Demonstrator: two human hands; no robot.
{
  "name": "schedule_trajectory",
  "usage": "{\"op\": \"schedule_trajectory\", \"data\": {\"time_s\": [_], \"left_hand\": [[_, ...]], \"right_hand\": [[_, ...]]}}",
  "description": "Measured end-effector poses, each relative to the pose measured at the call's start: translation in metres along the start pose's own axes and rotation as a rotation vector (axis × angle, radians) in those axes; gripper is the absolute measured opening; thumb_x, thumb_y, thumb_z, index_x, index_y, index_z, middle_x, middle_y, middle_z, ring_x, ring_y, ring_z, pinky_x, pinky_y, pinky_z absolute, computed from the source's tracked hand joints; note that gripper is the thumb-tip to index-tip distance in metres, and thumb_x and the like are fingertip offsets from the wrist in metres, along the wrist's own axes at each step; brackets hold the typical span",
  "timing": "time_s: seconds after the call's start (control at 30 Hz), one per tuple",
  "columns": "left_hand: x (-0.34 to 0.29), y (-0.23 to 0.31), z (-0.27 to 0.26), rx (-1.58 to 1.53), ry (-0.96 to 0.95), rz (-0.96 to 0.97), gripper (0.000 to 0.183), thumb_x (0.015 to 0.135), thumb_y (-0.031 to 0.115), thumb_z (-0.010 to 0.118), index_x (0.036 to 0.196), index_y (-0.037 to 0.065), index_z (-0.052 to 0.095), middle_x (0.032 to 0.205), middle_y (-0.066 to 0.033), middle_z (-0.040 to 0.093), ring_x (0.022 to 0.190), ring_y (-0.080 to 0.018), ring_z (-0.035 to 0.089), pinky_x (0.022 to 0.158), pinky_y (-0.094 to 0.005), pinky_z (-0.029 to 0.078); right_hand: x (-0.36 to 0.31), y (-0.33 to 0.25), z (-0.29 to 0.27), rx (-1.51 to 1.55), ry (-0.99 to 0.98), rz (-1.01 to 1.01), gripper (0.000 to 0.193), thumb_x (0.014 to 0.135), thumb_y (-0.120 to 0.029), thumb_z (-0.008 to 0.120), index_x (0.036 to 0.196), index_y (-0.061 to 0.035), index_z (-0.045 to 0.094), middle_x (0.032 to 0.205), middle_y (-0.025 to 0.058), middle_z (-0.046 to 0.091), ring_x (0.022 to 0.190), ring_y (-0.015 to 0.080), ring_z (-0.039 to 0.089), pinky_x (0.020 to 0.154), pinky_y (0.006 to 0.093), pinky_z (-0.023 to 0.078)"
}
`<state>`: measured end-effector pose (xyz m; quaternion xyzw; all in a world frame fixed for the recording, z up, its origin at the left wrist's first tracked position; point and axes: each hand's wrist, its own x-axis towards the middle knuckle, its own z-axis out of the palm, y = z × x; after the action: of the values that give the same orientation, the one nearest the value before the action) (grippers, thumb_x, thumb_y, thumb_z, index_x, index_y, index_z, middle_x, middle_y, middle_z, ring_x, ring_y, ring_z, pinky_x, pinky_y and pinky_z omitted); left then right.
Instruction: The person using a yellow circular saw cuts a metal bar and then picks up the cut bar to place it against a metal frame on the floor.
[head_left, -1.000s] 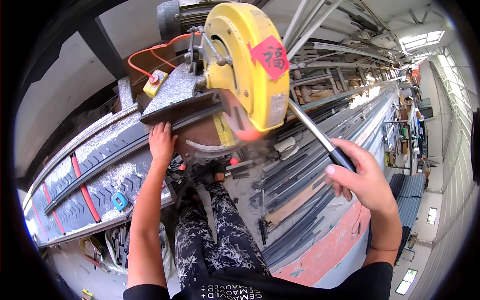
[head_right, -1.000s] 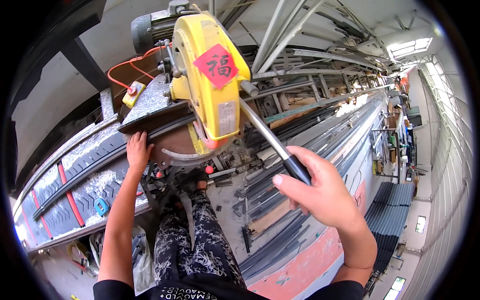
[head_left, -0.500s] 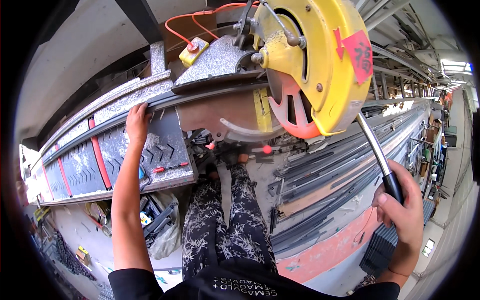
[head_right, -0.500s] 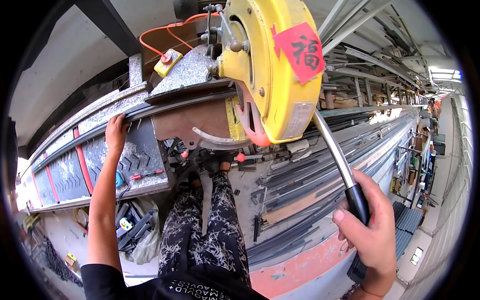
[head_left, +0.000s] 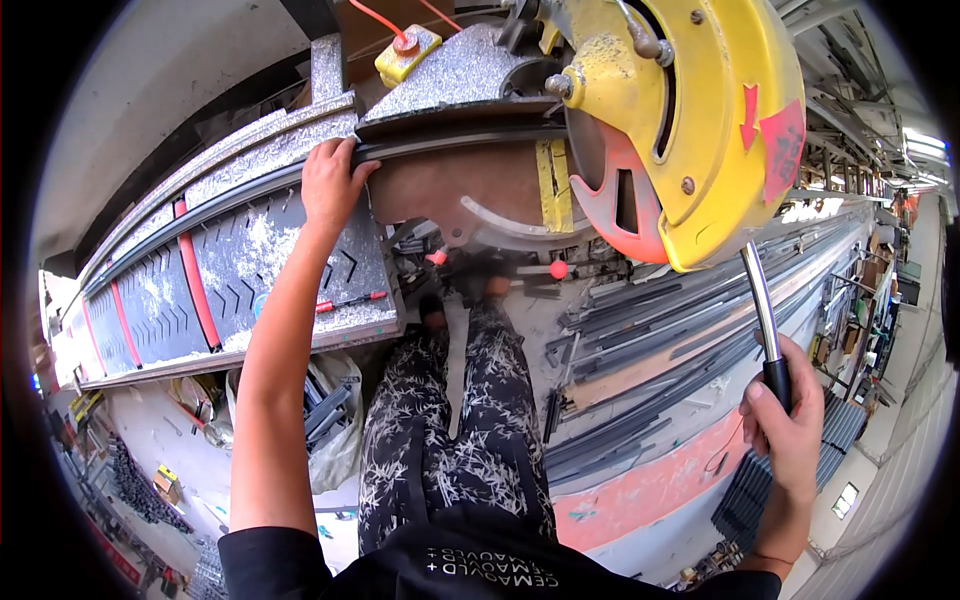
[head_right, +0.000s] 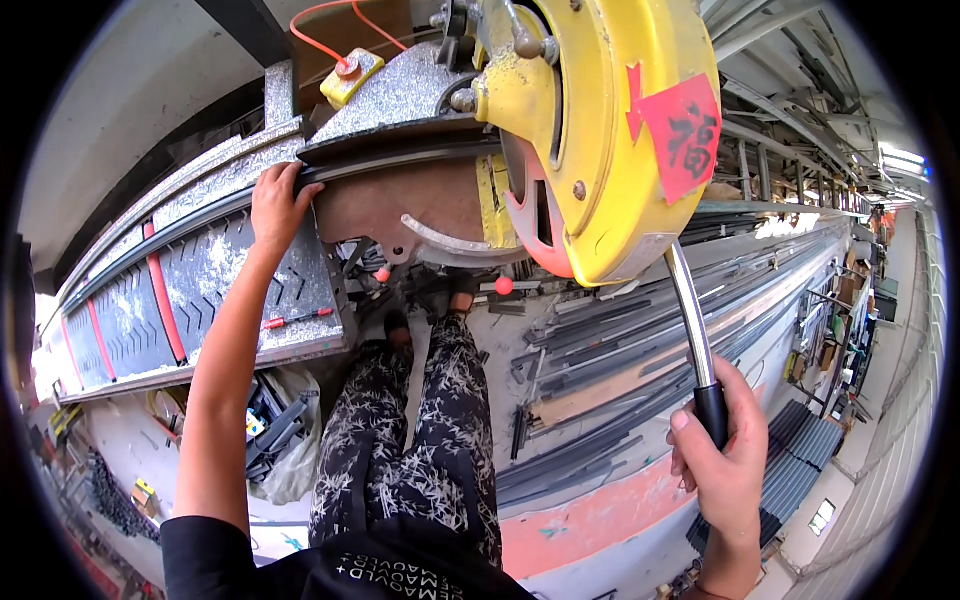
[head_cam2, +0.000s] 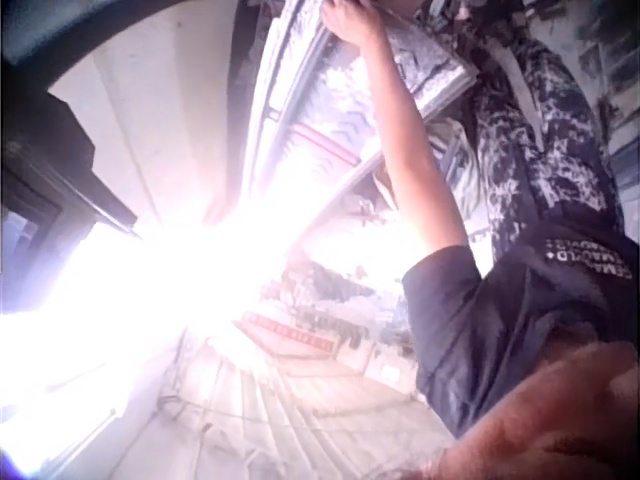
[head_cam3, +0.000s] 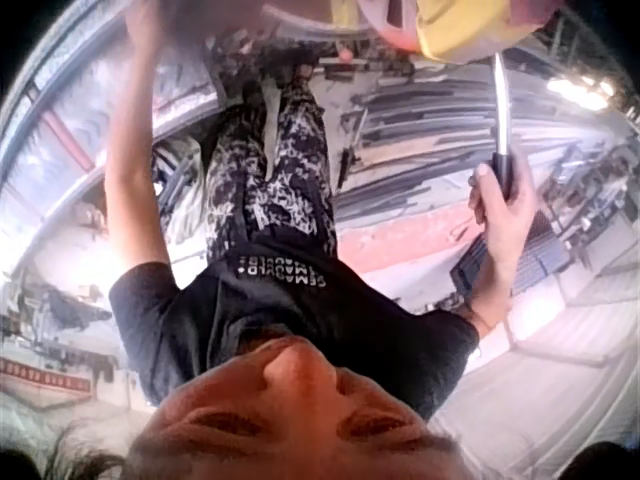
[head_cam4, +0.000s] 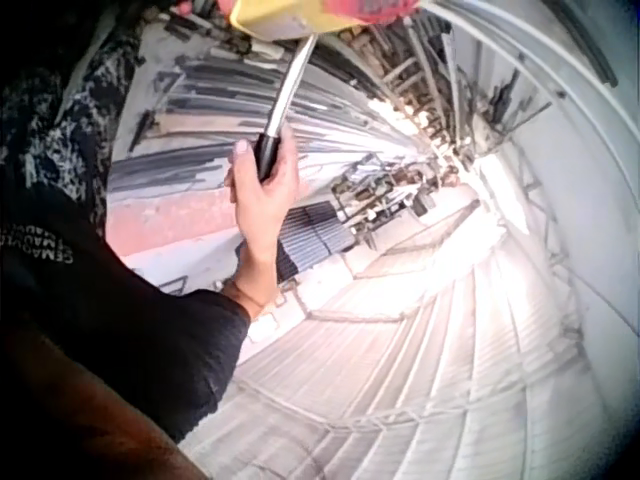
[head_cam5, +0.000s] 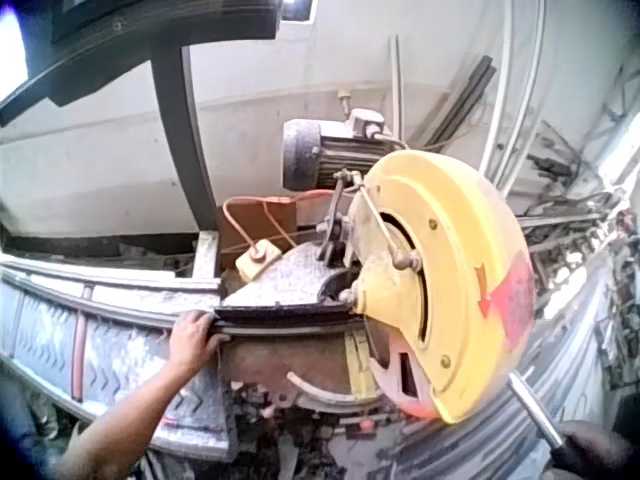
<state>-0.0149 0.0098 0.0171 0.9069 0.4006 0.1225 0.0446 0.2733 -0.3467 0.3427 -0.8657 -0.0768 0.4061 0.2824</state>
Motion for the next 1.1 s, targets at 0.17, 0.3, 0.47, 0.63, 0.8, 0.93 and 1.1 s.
{"op": "schedule_trajectory", "data": {"time_s": [0.17,0.3,0.47,0.63,0.8,0.93,1.1], "left_hand": [[0.001,0.007,0.001,-0.006,0.003,-0.016,0.045,0.079,0.038,0.072,0.107,0.002,0.068,0.103,-0.0138,0.065,0.098,-0.0318,0.060,0.087,-0.0393,0.047],[0.006,0.007,0.001,-0.002,-0.045,0.010,0.043,0.078,0.039,0.073,0.105,0.006,0.069,0.096,-0.0116,0.066,0.092,-0.0306,0.061,0.081,-0.0389,0.049],[0.008,0.006,0.001,0.016,-0.120,-0.009,0.044,0.079,0.039,0.072,0.105,0.004,0.070,0.098,-0.0123,0.066,0.091,-0.0306,0.062,0.080,-0.0381,0.050],[0.006,0.010,0.002,0.038,-0.120,-0.027,0.044,0.080,0.039,0.072,0.106,0.005,0.070,0.099,-0.0118,0.066,0.092,-0.0306,0.063,0.080,-0.0378,0.050],[0.005,0.011,0.003,0.046,-0.104,-0.018,0.044,0.080,0.040,0.072,0.107,0.005,0.070,0.100,-0.0122,0.066,0.092,-0.0299,0.063,0.080,-0.0374,0.050],[0.006,0.009,0.004,0.043,-0.104,-0.006,0.045,0.080,0.040,0.071,0.107,0.004,0.070,0.100,-0.0122,0.066,0.092,-0.0301,0.063,0.081,-0.0373,0.050],[0.008,0.011,0.002,0.051,-0.129,-0.025,0.045,0.080,0.040,0.072,0.107,0.004,0.070,0.100,-0.0118,0.066,0.091,-0.0301,0.063,0.080,-0.0372,0.050]], "right_hand": [[0.018,0.041,0.022,0.040,-0.064,0.036,0.039,0.090,-0.003,0.056,0.127,0.0015,0.046,0.055,-0.0040,0.046,0.039,0.0032,0.041,0.035,0.0186,0.031],[0.029,0.075,0.039,0.088,-0.072,0.043,0.035,0.091,-0.006,0.056,0.124,0.0014,0.048,0.056,-0.0050,0.042,0.038,0.0033,0.040,0.035,0.0190,0.031],[0.038,0.096,0.051,0.102,-0.061,-0.002,0.034,0.091,-0.006,0.057,0.124,0.0021,0.049,0.060,-0.0051,0.041,0.039,0.0027,0.040,0.036,0.0198,0.033],[0.039,0.098,0.052,0.108,-0.070,-0.020,0.034,0.091,-0.007,0.057,0.123,0.0021,0.050,0.061,-0.0051,0.040,0.041,0.0023,0.040,0.037,0.0196,0.035],[0.040,0.101,0.055,0.102,-0.049,-0.023,0.036,0.091,-0.007,0.058,0.124,0.0020,0.050,0.062,-0.0048,0.042,0.042,0.0024,0.040,0.038,0.0195,0.035],[0.041,0.103,0.057,0.101,-0.050,-0.015,0.036,0.091,-0.006,0.057,0.125,0.0019,0.050,0.063,-0.0045,0.042,0.042,0.0024,0.040,0.038,0.0195,0.035],[0.042,0.106,0.059,0.112,-0.039,-0.016,0.034,0.091,-0.006,0.057,0.123,0.0015,0.050,0.063,-0.0046,0.042,0.042,0.0022,0.039,0.038,0.0195,0.034]]}}
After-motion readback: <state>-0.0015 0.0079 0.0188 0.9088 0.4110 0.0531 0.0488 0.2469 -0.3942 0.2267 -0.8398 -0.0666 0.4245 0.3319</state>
